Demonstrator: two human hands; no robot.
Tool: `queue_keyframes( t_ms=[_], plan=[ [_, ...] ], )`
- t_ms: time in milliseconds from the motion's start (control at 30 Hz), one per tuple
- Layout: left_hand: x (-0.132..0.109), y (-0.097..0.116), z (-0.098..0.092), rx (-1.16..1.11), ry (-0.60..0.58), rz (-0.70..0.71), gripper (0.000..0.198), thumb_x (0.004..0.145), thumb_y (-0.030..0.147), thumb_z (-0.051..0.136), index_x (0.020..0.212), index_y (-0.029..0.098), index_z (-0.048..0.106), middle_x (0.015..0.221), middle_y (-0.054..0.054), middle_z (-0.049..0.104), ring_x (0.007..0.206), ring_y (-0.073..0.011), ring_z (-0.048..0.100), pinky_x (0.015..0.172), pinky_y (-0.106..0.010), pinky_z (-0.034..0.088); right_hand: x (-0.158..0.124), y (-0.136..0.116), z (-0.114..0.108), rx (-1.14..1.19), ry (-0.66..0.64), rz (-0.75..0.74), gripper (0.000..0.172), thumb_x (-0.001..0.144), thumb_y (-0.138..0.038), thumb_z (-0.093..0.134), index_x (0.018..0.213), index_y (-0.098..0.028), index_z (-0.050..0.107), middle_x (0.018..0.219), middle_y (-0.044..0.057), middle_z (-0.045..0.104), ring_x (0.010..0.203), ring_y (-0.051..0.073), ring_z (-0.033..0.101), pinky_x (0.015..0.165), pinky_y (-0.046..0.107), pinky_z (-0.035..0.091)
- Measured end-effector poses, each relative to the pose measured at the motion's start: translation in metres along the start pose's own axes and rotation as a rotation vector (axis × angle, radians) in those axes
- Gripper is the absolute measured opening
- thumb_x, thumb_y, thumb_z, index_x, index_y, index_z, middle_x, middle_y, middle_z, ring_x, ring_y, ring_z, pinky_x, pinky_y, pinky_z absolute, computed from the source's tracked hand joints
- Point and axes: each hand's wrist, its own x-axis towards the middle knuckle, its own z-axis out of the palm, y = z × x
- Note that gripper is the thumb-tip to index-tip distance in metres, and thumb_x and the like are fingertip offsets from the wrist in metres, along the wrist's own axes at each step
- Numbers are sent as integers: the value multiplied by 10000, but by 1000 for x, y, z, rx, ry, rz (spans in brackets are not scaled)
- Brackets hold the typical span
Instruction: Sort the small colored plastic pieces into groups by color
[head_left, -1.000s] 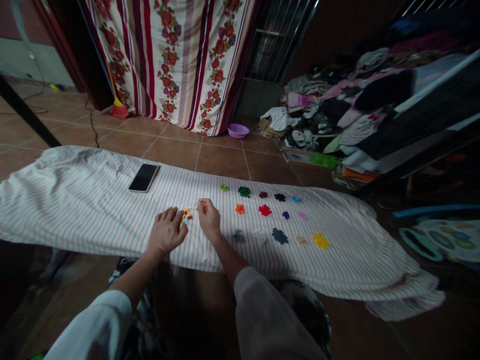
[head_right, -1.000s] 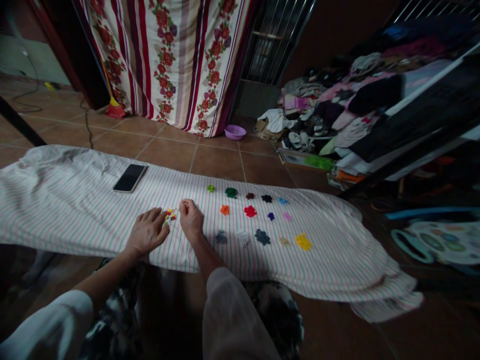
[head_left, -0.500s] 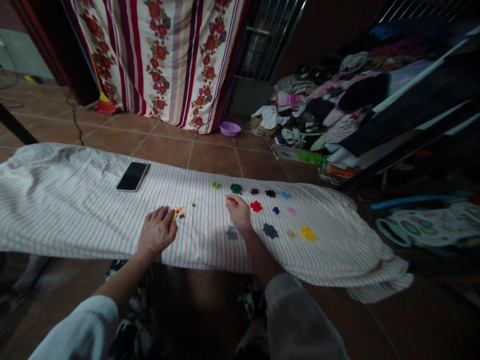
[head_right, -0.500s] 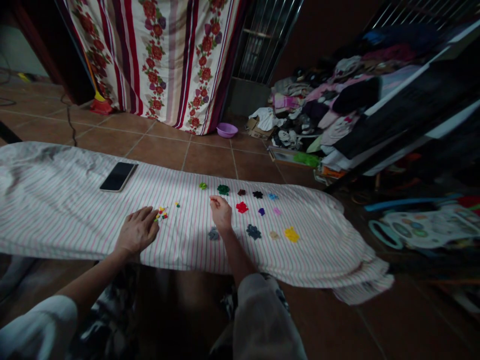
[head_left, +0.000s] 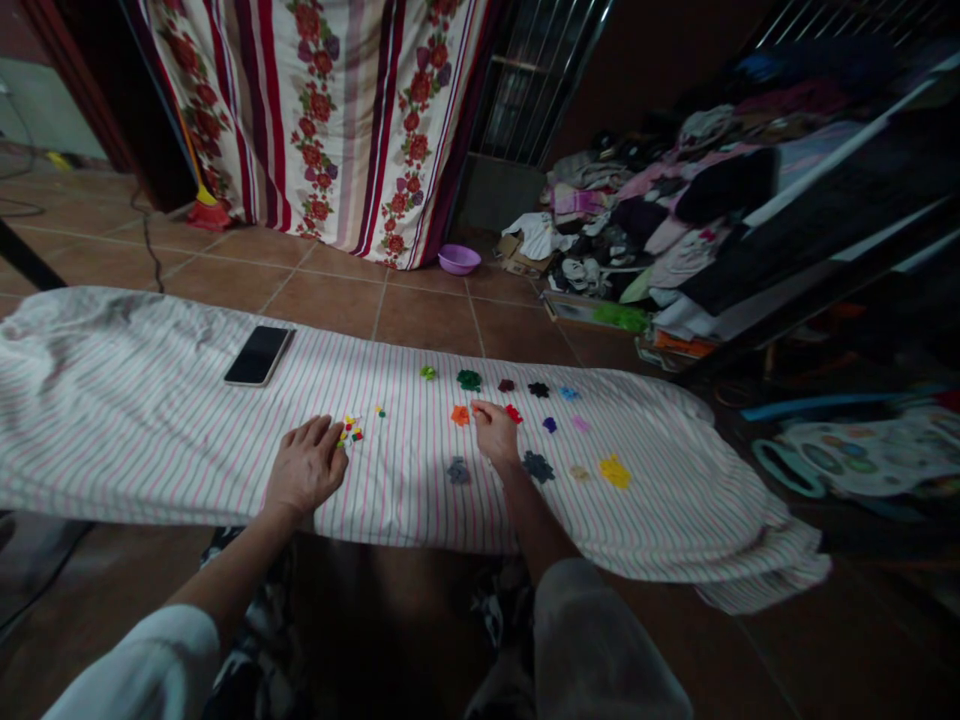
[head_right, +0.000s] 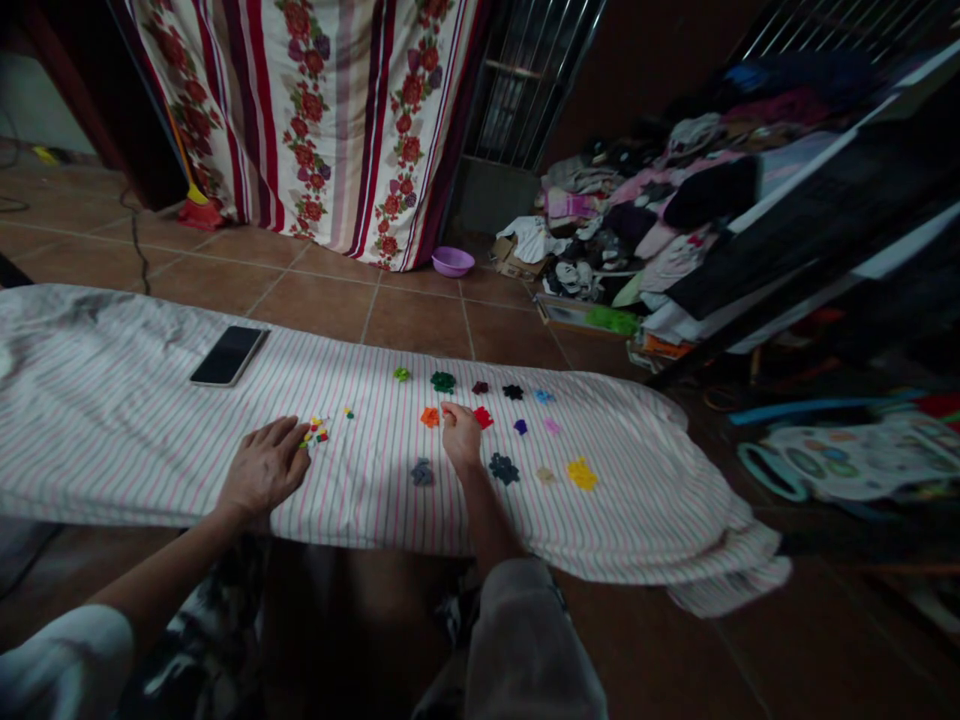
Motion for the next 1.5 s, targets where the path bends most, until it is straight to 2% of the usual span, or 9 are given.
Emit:
queue_keyframes(
  t_ms=[267,400,633,900,1067,1333,1500],
  plan=[
    [0,0,-1,17,-1,5,383,873,288,451,1195,163,616,1262,-128,628,1186,-294,557,946,-443,445,-4,2,9,-82,-38,-122,344,777,-161,431,930,-178,739,966,110,713,929,232,658,924,402,514],
    [0,0,0,22,-11,9,385,878,293,443,1200,164,612,1272,-132,623,1191,-294,555,950,-449,446,-3,0,10,-83,-48,-89,371,778,-156,416,952,-201,740,986,87,717,947,224,659,911,397,522],
    [0,0,0,27,-8,9,389,883,301,437,1201,164,616,1261,-126,628,1185,-294,559,948,-441,447,3,-7,4,-163,-142,-16,361,781,-142,453,1010,-200,726,1025,84,728,976,229,666,932,398,514],
    [0,-1,0,28,-6,12,388,881,297,440,1198,162,620,1262,-129,629,1188,-296,558,947,-446,451,6,-7,4,-162,-195,-6,363,788,-135,465,1043,-201,715,1053,75,724,1003,221,664,950,390,506],
    [1,0,-1,17,-13,2,385,881,300,438,1194,174,621,1265,-126,628,1184,-295,563,942,-451,459,8,-6,7,-144,-224,-81,406,802,-103,429,1080,-183,714,1105,90,706,1049,217,642,976,373,490],
    [2,1,-3,-43,-21,-27,385,873,295,440,1191,189,629,1264,-135,626,1196,-306,556,952,-477,460,9,-1,14,-191,-205,-203,499,751,-38,409,1102,-218,714,1078,65,709,985,212,624,934,368,489],
    [1,0,-3,-38,-31,-28,389,882,295,435,1200,178,625,1271,-138,621,1204,-305,548,962,-472,452,11,-1,15,-205,-240,-210,520,730,-32,412,1120,-214,703,1101,66,704,995,221,612,932,378,476]
  ],
)
